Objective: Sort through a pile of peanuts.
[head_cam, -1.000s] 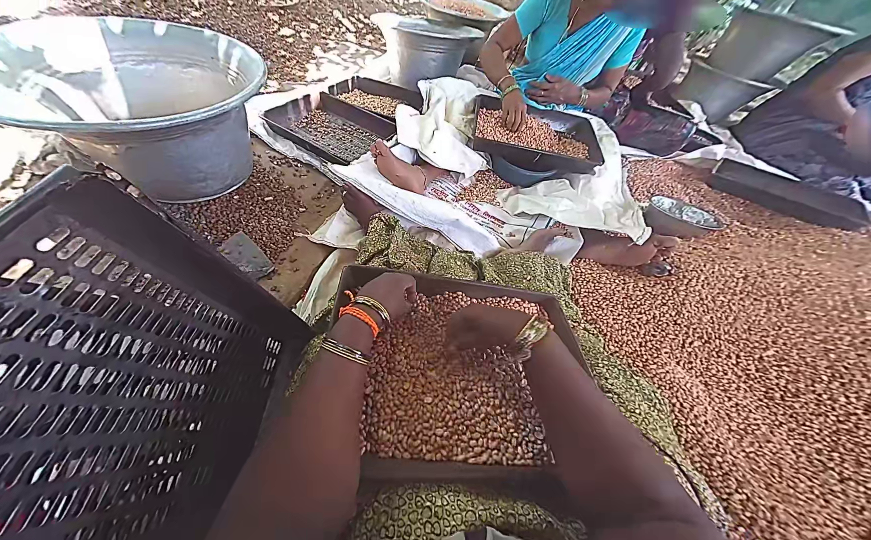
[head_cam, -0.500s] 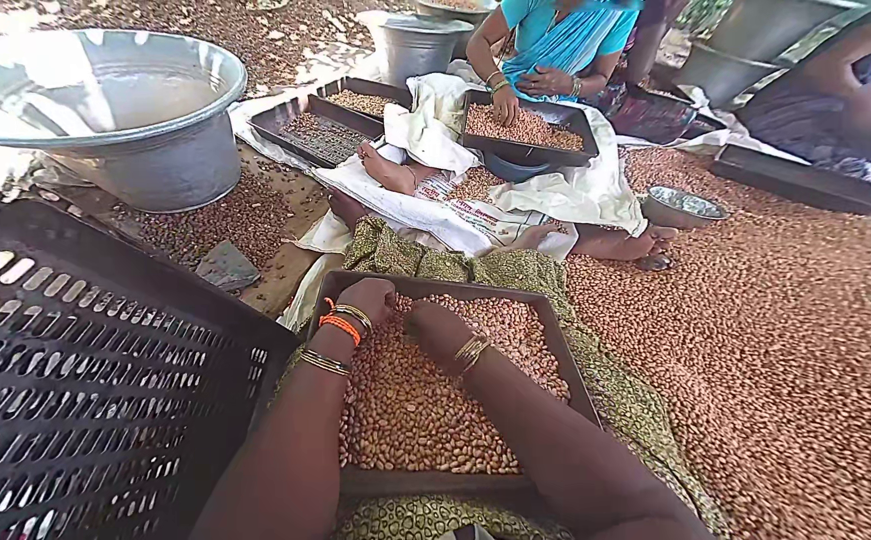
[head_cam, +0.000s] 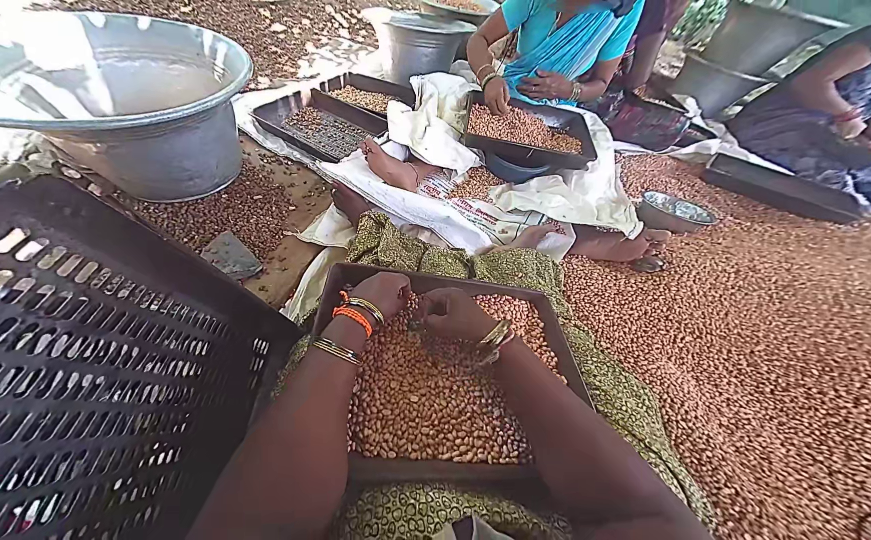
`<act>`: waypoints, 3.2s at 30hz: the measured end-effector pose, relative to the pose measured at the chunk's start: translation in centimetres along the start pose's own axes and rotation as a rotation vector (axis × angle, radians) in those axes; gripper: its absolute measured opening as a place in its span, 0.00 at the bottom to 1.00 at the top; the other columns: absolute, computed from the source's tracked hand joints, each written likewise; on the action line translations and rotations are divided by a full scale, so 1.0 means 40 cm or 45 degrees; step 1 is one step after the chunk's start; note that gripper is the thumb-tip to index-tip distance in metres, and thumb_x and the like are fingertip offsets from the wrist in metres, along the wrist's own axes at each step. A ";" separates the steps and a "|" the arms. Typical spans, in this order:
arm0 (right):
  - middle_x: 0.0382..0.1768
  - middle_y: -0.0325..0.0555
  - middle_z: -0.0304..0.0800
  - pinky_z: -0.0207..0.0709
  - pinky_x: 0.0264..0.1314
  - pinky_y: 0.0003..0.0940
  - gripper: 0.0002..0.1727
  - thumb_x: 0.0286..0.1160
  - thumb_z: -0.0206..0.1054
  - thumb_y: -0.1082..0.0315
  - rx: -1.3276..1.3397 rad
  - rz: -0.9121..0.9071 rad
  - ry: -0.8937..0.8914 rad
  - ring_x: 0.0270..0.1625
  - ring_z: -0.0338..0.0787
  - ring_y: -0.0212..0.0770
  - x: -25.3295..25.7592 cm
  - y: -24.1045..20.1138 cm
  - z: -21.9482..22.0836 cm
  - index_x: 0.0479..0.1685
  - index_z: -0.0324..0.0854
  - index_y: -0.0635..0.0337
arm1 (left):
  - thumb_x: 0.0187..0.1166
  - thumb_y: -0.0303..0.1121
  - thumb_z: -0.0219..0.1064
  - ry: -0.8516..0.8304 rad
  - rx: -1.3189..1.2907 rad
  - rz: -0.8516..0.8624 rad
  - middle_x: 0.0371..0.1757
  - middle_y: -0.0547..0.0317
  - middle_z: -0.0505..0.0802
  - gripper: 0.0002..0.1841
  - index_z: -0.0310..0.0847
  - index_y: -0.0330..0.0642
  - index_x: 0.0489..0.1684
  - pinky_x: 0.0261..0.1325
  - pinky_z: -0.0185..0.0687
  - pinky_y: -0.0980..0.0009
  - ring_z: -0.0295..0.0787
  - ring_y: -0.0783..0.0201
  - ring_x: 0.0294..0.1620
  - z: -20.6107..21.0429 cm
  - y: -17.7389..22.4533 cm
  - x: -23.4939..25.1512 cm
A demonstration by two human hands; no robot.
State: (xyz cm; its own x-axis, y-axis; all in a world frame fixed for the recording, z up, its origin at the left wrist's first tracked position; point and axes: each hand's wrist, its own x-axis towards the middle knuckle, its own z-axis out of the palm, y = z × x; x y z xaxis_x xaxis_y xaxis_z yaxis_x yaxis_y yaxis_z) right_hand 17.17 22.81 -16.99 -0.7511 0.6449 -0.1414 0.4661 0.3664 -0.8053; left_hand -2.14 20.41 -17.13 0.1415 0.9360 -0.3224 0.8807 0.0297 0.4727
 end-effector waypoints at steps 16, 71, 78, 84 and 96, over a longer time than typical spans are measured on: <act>0.46 0.62 0.92 0.80 0.53 0.70 0.11 0.79 0.66 0.67 -1.006 0.253 -0.652 0.54 0.91 0.64 -0.050 -0.091 0.042 0.44 0.90 0.65 | 0.86 0.32 0.62 0.008 0.006 0.041 0.60 0.45 0.92 0.13 0.87 0.41 0.61 0.70 0.78 0.43 0.88 0.47 0.66 -0.012 -0.005 0.001; 0.38 0.45 0.90 0.78 0.39 0.28 0.11 0.78 0.65 0.71 0.028 0.061 0.064 0.33 0.82 0.30 -0.112 -0.003 0.023 0.50 0.88 0.67 | 0.81 0.29 0.67 -0.244 0.166 0.278 0.61 0.37 0.90 0.14 0.85 0.34 0.60 0.68 0.76 0.34 0.85 0.37 0.67 0.041 0.037 0.007; 0.58 0.61 0.90 0.81 0.61 0.67 0.18 0.89 0.53 0.64 -0.863 0.442 -0.229 0.63 0.90 0.63 -0.081 -0.054 0.073 0.68 0.80 0.60 | 0.82 0.28 0.65 -0.187 0.132 0.145 0.62 0.41 0.90 0.15 0.84 0.37 0.63 0.70 0.77 0.38 0.86 0.41 0.67 0.025 0.041 -0.003; 0.61 0.63 0.87 0.78 0.72 0.55 0.19 0.82 0.59 0.72 -0.646 0.461 -0.024 0.67 0.87 0.58 -0.100 -0.036 0.007 0.69 0.80 0.65 | 0.82 0.28 0.65 -0.063 0.058 0.134 0.63 0.42 0.91 0.16 0.84 0.38 0.65 0.72 0.77 0.40 0.86 0.43 0.69 0.010 0.034 -0.010; 0.44 0.62 0.93 0.79 0.61 0.62 0.10 0.80 0.65 0.73 -0.952 -0.045 -0.533 0.52 0.92 0.60 -0.033 -0.244 -0.087 0.46 0.91 0.69 | 0.80 0.27 0.65 -0.043 0.032 0.146 0.58 0.41 0.92 0.14 0.84 0.38 0.61 0.66 0.79 0.37 0.88 0.41 0.64 0.007 0.029 -0.009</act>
State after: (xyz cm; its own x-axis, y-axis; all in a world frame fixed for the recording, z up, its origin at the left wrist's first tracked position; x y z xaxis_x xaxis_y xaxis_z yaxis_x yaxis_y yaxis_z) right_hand 15.25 20.72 -6.93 -0.8133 0.3781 -0.4424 0.5144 0.8225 -0.2428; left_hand -1.06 19.99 -16.69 0.2567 0.9203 -0.2953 0.8689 -0.0859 0.4875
